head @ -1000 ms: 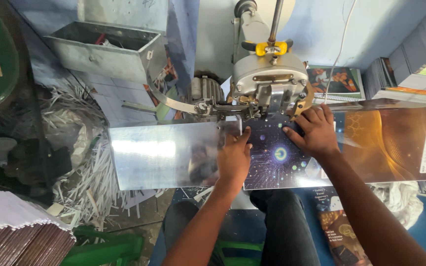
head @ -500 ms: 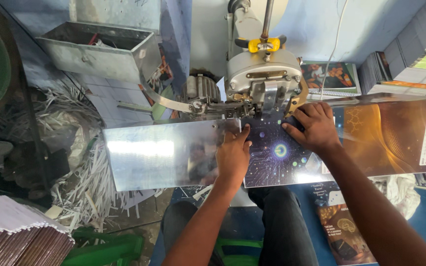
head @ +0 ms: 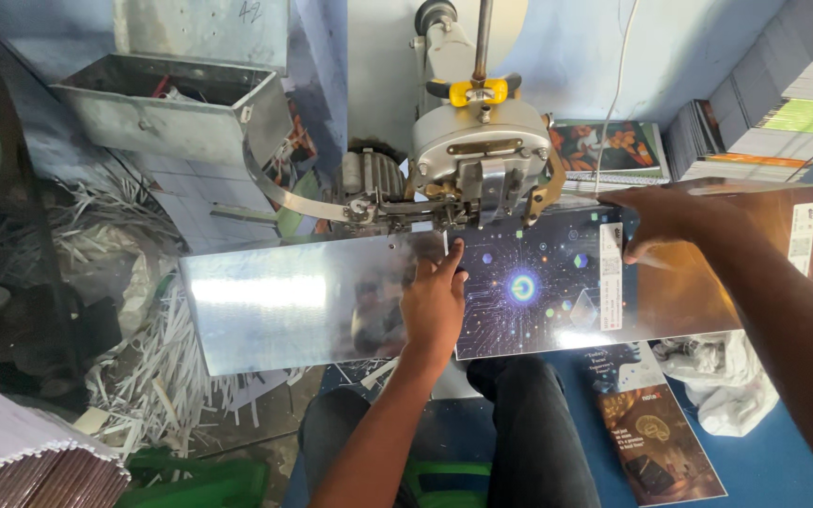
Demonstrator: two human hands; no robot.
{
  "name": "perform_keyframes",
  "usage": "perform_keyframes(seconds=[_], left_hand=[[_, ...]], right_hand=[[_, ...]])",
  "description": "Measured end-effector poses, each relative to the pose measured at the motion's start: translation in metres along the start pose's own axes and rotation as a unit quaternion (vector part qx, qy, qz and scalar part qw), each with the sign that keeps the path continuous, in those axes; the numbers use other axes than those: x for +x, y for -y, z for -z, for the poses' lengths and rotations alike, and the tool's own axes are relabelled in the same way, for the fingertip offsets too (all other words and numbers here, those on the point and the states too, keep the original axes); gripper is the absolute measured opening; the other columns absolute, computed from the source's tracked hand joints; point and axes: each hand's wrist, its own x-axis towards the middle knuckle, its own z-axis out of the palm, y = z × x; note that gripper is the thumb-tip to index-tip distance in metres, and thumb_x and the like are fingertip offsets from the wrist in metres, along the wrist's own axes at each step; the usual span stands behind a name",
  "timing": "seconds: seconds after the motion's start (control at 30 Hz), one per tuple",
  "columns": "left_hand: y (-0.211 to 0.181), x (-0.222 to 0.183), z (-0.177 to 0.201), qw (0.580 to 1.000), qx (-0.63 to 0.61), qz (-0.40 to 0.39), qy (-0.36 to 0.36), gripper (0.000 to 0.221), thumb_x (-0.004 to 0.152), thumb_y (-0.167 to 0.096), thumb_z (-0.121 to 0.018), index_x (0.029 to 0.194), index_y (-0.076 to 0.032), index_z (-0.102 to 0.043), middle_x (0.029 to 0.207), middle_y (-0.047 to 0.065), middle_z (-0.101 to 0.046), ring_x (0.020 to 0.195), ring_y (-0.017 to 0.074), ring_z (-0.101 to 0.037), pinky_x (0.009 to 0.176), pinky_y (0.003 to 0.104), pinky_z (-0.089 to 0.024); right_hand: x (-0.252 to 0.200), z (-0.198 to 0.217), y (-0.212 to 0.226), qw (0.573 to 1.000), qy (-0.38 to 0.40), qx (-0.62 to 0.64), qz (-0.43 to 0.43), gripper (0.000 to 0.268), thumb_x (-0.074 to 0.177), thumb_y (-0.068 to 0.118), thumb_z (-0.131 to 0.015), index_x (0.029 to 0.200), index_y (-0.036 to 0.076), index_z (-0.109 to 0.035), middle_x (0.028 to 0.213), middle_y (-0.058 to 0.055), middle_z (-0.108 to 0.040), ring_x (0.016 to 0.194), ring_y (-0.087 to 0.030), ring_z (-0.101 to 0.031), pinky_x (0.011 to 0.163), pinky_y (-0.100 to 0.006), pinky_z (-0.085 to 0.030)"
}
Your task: The person repeatedly picks up a book cover, places it on a binding machine, and operates the machine to stitch the spine. They then remove the bound book and place it on a growing stack to the right. The cycle repeats with new covers taken from a stack on the left.
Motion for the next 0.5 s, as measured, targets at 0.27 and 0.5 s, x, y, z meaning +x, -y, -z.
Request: perform_keyframes(seconds=[0.27,0.5], left_hand=[[-0.005,-0.005,-0.006,0.999,-0.023,-0.033,-0.015,0.046,0.093,-0.016,-0.072,0.138,-0.022,-0.065,0.101,0.013,-0.064,0.083,0.0327,-0.07,0.072,0.046,-0.059],[-0.016,-0.013,-0.011,0.996,-0.047,-0.066,-0.031,0.048,0.093,-0.01,-0.069,0.139,-0.015,-0.062,0.108,0.014,-0.063,0.088,0.0316,-0.07,0.077,0.046,-0.058]], right_hand=[[0.012,-0.012,-0.034,0.992,-0.065,-0.081,0.069,0.105,0.055,0.031,-0.101,0.147,0.021,-0.05,0.133,-0.009,-0.067,0.13,-0.032,-0.057,0.109,-0.047,-0.046],[-0.011,-0.007,-0.052,0.989,-0.112,-0.057,0.082,0.086,0.063,0.037,-0.094,0.14,0.022,-0.06,0.128,-0.008,-0.069,0.126,-0.031,-0.061,0.106,-0.046,-0.048]])
